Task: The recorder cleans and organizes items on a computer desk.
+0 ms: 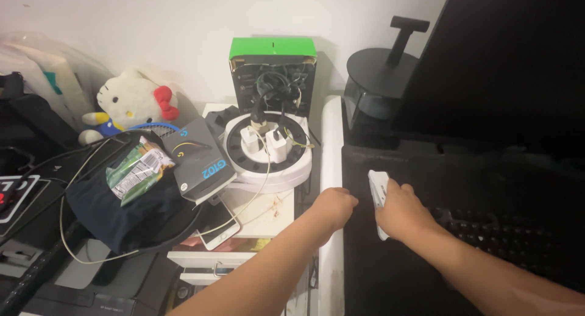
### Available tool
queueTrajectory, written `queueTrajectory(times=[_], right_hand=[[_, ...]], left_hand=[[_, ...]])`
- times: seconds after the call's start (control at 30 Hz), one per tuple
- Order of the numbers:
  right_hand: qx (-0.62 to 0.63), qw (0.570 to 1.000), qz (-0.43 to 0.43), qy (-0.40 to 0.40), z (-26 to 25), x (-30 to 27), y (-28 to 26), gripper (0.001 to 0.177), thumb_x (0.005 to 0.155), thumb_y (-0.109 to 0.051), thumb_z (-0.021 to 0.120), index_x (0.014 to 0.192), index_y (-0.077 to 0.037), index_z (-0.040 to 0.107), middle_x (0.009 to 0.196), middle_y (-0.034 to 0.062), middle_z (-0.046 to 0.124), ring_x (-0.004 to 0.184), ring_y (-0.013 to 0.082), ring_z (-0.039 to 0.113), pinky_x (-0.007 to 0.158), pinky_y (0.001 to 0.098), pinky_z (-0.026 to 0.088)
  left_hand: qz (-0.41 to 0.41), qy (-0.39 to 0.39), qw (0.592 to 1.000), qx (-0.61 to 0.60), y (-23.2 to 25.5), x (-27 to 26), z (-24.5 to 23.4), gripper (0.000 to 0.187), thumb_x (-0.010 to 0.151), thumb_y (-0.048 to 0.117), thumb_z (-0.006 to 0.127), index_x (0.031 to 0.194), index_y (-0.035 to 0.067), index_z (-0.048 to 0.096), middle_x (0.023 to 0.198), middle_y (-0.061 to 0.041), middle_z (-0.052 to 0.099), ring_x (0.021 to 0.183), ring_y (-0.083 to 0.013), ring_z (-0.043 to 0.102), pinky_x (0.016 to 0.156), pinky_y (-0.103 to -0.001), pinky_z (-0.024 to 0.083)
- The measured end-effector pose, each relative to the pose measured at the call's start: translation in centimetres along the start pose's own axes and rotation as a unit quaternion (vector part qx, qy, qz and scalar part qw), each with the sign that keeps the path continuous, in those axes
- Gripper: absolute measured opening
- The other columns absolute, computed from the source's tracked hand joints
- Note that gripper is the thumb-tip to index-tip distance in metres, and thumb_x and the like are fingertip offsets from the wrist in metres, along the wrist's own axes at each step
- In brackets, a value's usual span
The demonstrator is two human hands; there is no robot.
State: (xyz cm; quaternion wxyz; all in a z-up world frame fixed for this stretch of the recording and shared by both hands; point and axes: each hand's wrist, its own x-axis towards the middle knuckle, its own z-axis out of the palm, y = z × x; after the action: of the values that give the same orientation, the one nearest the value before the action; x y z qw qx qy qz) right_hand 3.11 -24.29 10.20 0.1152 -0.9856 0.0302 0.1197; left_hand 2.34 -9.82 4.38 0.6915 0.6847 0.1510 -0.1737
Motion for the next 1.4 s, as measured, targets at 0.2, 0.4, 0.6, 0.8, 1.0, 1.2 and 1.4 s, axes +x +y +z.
queueTrajectory(times=[0.2, 0.4, 0.6, 0.8, 1.0, 1.2, 1.4], right_hand=[[-0.039, 0.999, 0.001, 0.003, 2.2, 0.9, 1.1, 0.056, 0.088, -0.017, 0.071, 0.138, -0.001, 0.052, 0.136, 0.0230, 0.054, 0.123, 0.0411, 0.060, 0.101, 0.0486, 0.054], [-0.070, 0.997, 0.015, 0.009, 1.4, -0.6, -0.1, 0.055, 0.088, -0.026, 0.074, 0.134, -0.002, 0.058, 0.139, 0.0201, 0.052, 0.127, 0.0392, 0.057, 0.101, 0.0489, 0.054], [-0.073, 0.997, -0.001, 0.007, 1.9, 0.2, 0.7, 0.057, 0.087, -0.026, 0.075, 0.135, -0.002, 0.058, 0.141, 0.0201, 0.051, 0.127, 0.0397, 0.058, 0.101, 0.0495, 0.054], [-0.058, 0.995, -0.063, 0.058, 2.7, 2.4, 2.7, 0.057, 0.084, -0.026, 0.077, 0.133, -0.003, 0.058, 0.138, 0.0217, 0.053, 0.125, 0.0410, 0.057, 0.101, 0.0487, 0.052], [-0.038, 0.986, -0.133, 0.095, 3.9, 5.6, 4.2, 0.059, 0.079, -0.029, 0.082, 0.127, -0.002, 0.062, 0.131, 0.0224, 0.060, 0.117, 0.0417, 0.063, 0.096, 0.0502, 0.056], [-0.025, 0.989, -0.097, 0.105, 4.2, 7.8, 3.3, 0.067, 0.077, -0.032, 0.085, 0.131, -0.003, 0.060, 0.130, 0.0234, 0.062, 0.117, 0.0417, 0.064, 0.095, 0.0509, 0.055], [-0.014, 0.992, -0.056, 0.116, 4.6, 7.6, 2.6, 0.075, 0.076, -0.032, 0.087, 0.137, -0.003, 0.054, 0.136, 0.0247, 0.057, 0.121, 0.0434, 0.060, 0.098, 0.0521, 0.053]], left_hand=[[0.009, -0.017, 0.999, 0.047, -2.3, -0.1, 0.5, 0.033, 0.088, 0.006, 0.057, 0.115, -0.006, 0.072, 0.094, -0.019, 0.070, 0.080, -0.0279, 0.065, 0.071, -0.041, 0.050], [-0.004, -0.011, 0.995, 0.102, -1.9, -0.8, -0.7, 0.052, 0.088, 0.007, 0.059, 0.139, 0.008, 0.057, 0.110, -0.017, 0.073, 0.106, -0.0309, 0.072, 0.084, -0.033, 0.053], [-0.029, -0.077, 0.997, -0.002, -2.8, -0.2, -1.3, 0.052, 0.089, 0.008, 0.061, 0.141, 0.010, 0.058, 0.117, -0.011, 0.072, 0.113, -0.0219, 0.069, 0.088, -0.037, 0.057], [-0.041, -0.027, 0.998, -0.037, -3.5, -2.4, -2.5, 0.047, 0.092, 0.010, 0.056, 0.139, 0.011, 0.060, 0.119, -0.012, 0.070, 0.114, -0.0248, 0.067, 0.089, -0.039, 0.054], [-0.011, 0.009, 0.992, -0.128, -4.7, -5.9, -2.2, 0.045, 0.096, 0.011, 0.056, 0.140, 0.012, 0.058, 0.122, -0.007, 0.070, 0.112, -0.0210, 0.069, 0.089, -0.037, 0.056], [0.099, 0.113, 0.980, 0.130, -6.6, -8.2, 5.1, 0.041, 0.084, 0.011, 0.059, 0.122, 0.008, 0.074, 0.116, -0.016, 0.074, 0.108, -0.0298, 0.070, 0.093, -0.038, 0.054], [0.134, 0.111, 0.954, 0.246, -4.8, -10.0, 6.3, 0.044, 0.084, 0.011, 0.057, 0.126, 0.006, 0.069, 0.124, -0.023, 0.068, 0.119, -0.0385, 0.063, 0.102, -0.044, 0.050]])
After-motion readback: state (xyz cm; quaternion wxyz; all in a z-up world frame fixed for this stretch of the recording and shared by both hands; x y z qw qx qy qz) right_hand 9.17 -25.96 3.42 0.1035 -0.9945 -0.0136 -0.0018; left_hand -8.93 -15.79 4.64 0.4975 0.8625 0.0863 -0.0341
